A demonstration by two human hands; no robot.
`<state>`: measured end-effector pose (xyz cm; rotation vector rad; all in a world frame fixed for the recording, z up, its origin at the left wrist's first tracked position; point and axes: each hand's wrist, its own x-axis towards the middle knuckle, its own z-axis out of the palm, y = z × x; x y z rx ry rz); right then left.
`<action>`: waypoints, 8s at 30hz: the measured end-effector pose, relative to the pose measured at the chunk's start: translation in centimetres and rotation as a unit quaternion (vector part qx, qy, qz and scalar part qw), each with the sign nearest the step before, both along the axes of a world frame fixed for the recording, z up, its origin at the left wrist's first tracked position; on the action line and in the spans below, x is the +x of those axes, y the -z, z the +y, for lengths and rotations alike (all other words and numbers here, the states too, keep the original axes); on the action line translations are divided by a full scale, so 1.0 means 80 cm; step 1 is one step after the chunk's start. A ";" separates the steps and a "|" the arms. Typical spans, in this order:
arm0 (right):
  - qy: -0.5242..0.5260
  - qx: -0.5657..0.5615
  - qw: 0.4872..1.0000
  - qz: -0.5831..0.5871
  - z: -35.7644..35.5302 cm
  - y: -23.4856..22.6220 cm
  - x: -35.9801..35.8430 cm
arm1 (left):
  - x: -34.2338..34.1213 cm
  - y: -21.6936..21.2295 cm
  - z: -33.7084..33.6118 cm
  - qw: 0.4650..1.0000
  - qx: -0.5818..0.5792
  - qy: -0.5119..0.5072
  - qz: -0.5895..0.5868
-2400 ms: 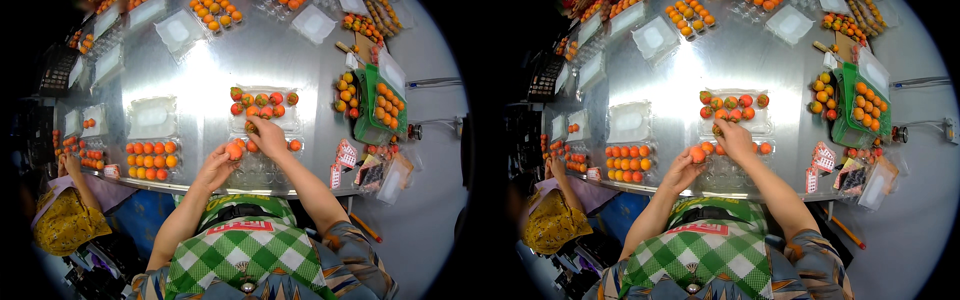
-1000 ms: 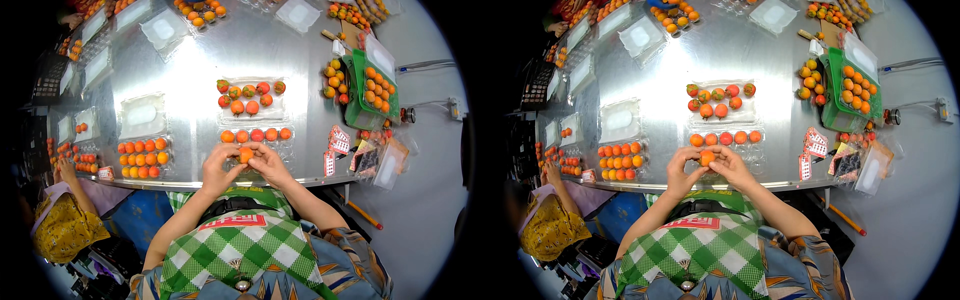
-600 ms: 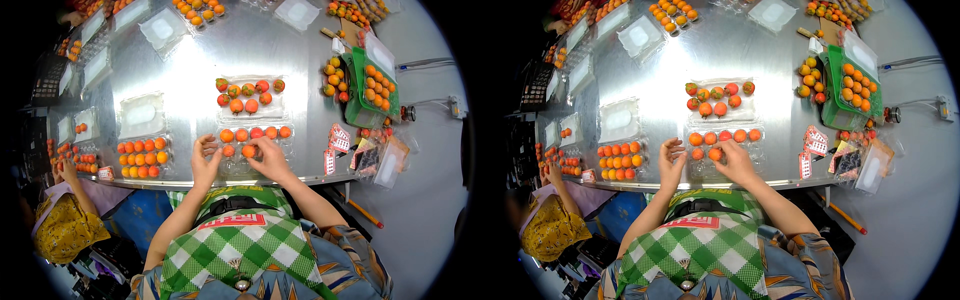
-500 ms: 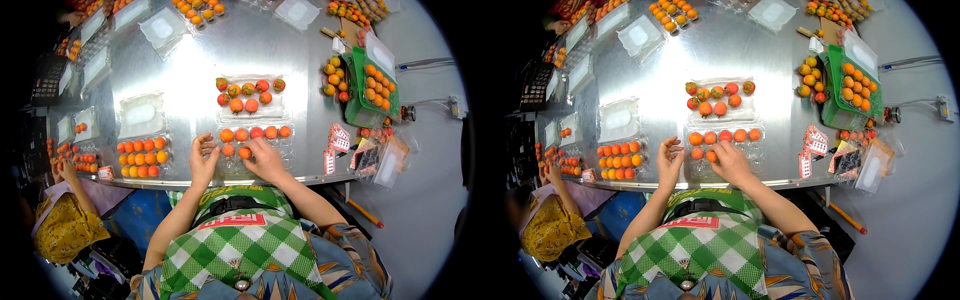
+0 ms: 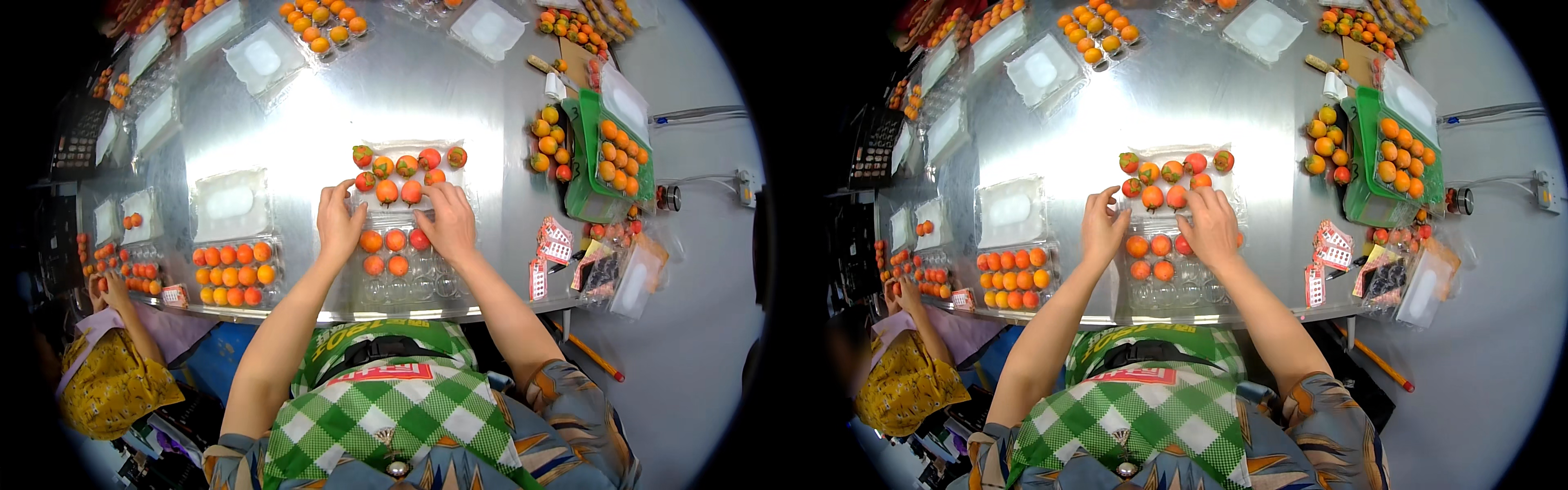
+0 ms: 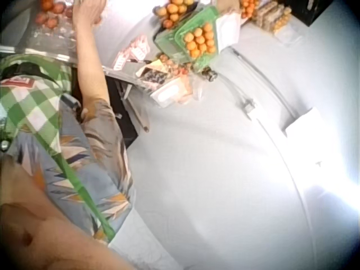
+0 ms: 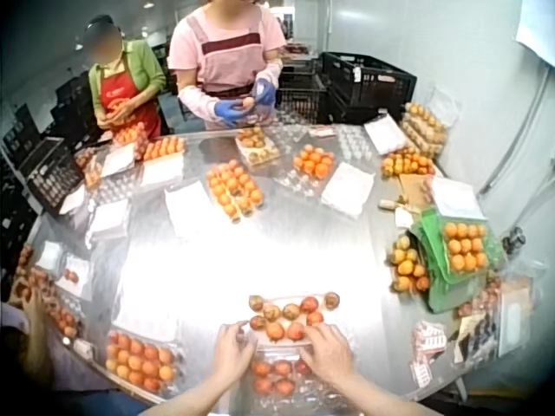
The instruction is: The person places small orange fruits into clear plastic trays on a stainless steel table. They arrange the fruits in rows, seal the trays with lids, and apply labels before stacking the finished packages.
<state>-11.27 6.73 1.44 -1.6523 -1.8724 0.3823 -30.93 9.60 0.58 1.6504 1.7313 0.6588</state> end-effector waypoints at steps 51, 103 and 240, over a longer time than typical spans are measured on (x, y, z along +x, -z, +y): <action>-0.018 -0.105 0.994 0.007 -0.125 -0.012 -0.004 | -0.012 -0.080 -0.121 0.764 -0.313 0.015 -0.564; -0.021 -0.122 0.992 -0.005 -0.122 -0.016 0.045 | 0.001 -0.066 -0.121 0.916 -0.121 0.019 -0.382; -0.105 -0.048 0.993 -0.003 -0.145 -0.018 0.004 | -0.023 -0.080 -0.137 0.812 -0.313 -0.073 -0.488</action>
